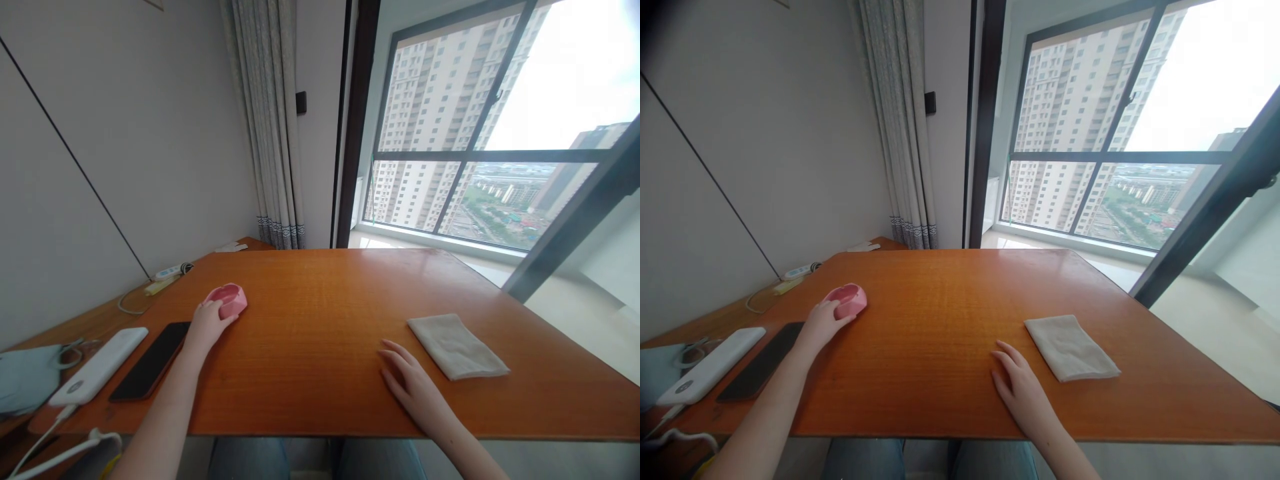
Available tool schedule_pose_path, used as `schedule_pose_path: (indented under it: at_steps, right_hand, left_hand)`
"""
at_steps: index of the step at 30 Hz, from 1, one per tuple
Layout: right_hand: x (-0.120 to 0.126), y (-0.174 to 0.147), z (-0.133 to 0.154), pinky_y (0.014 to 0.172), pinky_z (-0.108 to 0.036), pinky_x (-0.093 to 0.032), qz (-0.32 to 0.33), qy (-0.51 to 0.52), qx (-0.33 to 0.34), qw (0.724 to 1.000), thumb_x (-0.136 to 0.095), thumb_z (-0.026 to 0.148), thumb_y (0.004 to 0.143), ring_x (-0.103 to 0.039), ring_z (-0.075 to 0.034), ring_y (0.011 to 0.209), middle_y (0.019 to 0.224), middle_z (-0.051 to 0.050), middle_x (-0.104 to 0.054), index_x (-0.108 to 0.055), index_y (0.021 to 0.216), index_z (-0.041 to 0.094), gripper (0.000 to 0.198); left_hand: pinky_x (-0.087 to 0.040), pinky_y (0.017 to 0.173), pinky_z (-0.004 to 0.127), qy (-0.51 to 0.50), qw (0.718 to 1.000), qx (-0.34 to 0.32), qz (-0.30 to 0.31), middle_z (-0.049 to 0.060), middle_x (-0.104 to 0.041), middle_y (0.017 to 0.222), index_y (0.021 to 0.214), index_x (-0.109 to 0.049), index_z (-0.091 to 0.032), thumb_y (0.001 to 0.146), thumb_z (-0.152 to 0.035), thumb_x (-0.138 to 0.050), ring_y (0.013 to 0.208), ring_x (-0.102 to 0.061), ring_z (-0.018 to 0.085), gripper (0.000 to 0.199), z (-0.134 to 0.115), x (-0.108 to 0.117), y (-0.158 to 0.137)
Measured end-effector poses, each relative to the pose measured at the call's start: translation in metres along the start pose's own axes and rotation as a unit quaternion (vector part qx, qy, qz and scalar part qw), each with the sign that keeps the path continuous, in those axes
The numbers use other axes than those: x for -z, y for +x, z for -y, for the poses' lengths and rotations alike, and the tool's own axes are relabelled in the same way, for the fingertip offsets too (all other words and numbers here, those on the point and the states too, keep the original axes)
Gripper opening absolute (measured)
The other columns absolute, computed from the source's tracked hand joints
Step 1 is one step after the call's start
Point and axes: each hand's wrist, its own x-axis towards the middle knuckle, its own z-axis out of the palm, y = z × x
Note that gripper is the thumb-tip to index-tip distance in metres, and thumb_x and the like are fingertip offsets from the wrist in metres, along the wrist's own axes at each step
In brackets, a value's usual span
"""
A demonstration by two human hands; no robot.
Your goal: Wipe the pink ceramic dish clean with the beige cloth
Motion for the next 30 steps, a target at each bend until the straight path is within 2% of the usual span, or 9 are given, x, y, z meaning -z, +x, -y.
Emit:
schedule_pose_path:
  at_steps: [7,10,13,16,20,23,25,27,30]
  right_hand:
    - [-0.006,-0.003,-0.002,0.104,-0.04,-0.04,-0.009,-0.022,0.009,1.0,-0.043,0.028,0.088,-0.05,-0.023,0.12,0.129,-0.011,-0.053,-0.061,0.109,0.019,0.029]
    - [0.004,-0.002,-0.012,0.102,-0.04,-0.04,-0.053,-0.069,-0.006,0.996,-0.04,0.03,0.088,-0.05,-0.023,0.118,0.128,-0.011,-0.054,-0.06,0.108,0.018,0.03]
    - [0.02,-0.002,-0.032,0.096,-0.044,-0.041,-0.124,-0.18,-0.064,0.974,-0.044,0.031,0.085,-0.052,-0.029,0.112,0.124,-0.014,-0.054,-0.057,0.112,0.016,0.034]
    - [0.035,-0.003,-0.051,0.085,-0.045,-0.043,-0.116,-0.279,-0.124,0.945,-0.048,0.03,0.08,-0.056,-0.032,0.1,0.113,-0.016,-0.059,-0.058,0.108,0.015,0.033]
    - [0.048,-0.002,-0.061,0.074,-0.037,-0.042,-0.06,-0.301,-0.139,0.942,-0.042,0.023,0.082,-0.058,-0.027,0.083,0.088,-0.011,-0.061,-0.058,0.082,0.018,0.017]
    - [0.053,0.005,-0.047,0.07,-0.033,-0.039,-0.073,-0.286,-0.139,0.945,-0.039,0.019,0.082,-0.056,-0.023,0.077,0.079,-0.008,-0.059,-0.051,0.072,0.021,0.016]
    - [0.051,0.011,-0.026,0.068,-0.032,-0.038,-0.093,-0.258,-0.13,0.953,-0.04,0.019,0.081,-0.055,-0.022,0.074,0.079,-0.007,-0.058,-0.049,0.071,0.021,0.014]
    - [0.04,0.018,0.005,0.068,-0.031,-0.038,-0.091,-0.21,-0.108,0.967,-0.041,0.017,0.081,-0.056,-0.02,0.073,0.08,-0.006,-0.058,-0.05,0.072,0.022,0.013]
    - [0.01,0.023,0.063,0.065,-0.028,-0.039,-0.024,-0.101,-0.078,0.992,-0.043,0.012,0.077,-0.057,-0.019,0.07,0.076,-0.004,-0.059,-0.05,0.068,0.022,0.015]
  left_hand:
    - [-0.041,0.093,0.04,0.03,1.0,-0.001,-0.001,0.016,-0.065,0.101,0.102,-0.065,-0.009,0.073,-0.042,-0.058,0.101,-0.057,0.032,0.045,-0.001,-0.014,-0.002]
    - [-0.04,0.094,0.04,0.033,0.999,-0.005,0.0,0.016,-0.064,0.103,0.104,-0.064,-0.009,0.073,-0.042,-0.058,0.102,-0.057,0.032,0.045,0.0,-0.014,-0.004]
    - [-0.038,0.097,0.042,0.025,1.0,-0.01,0.014,0.018,-0.063,0.107,0.107,-0.063,-0.007,0.074,-0.042,-0.057,0.105,-0.055,0.033,0.048,0.002,-0.013,-0.005]
    - [-0.037,0.098,0.047,0.014,1.0,0.007,0.011,0.021,-0.055,0.122,0.109,-0.061,-0.008,0.074,-0.044,-0.058,0.114,-0.048,0.036,0.051,-0.002,-0.008,-0.008]
    - [-0.026,0.098,0.065,0.002,0.995,0.046,-0.094,0.021,-0.031,0.145,0.112,-0.057,-0.012,0.08,-0.043,-0.05,0.131,-0.026,0.044,0.046,-0.032,0.006,-0.024]
    - [-0.028,0.106,0.051,-0.139,0.983,-0.041,-0.111,0.015,-0.046,0.136,0.103,-0.06,-0.016,0.084,-0.037,-0.044,0.127,-0.038,0.032,0.032,-0.076,0.013,-0.047]
    - [-0.039,0.099,0.041,-0.296,0.951,-0.09,0.004,0.011,-0.062,0.113,0.092,-0.062,-0.018,0.085,-0.04,-0.043,0.109,-0.055,0.026,0.029,-0.109,0.009,-0.066]
    - [-0.047,0.088,0.037,-0.435,0.886,-0.059,0.153,0.01,-0.067,0.093,0.082,-0.061,-0.017,0.085,-0.046,-0.042,0.093,-0.062,0.023,0.035,-0.141,-0.001,-0.087]
    - [-0.052,0.078,0.037,-0.593,0.721,0.037,0.355,0.013,-0.065,0.108,0.113,-0.052,-0.018,0.083,-0.06,-0.039,0.094,-0.064,0.023,0.054,-0.178,-0.019,-0.112]
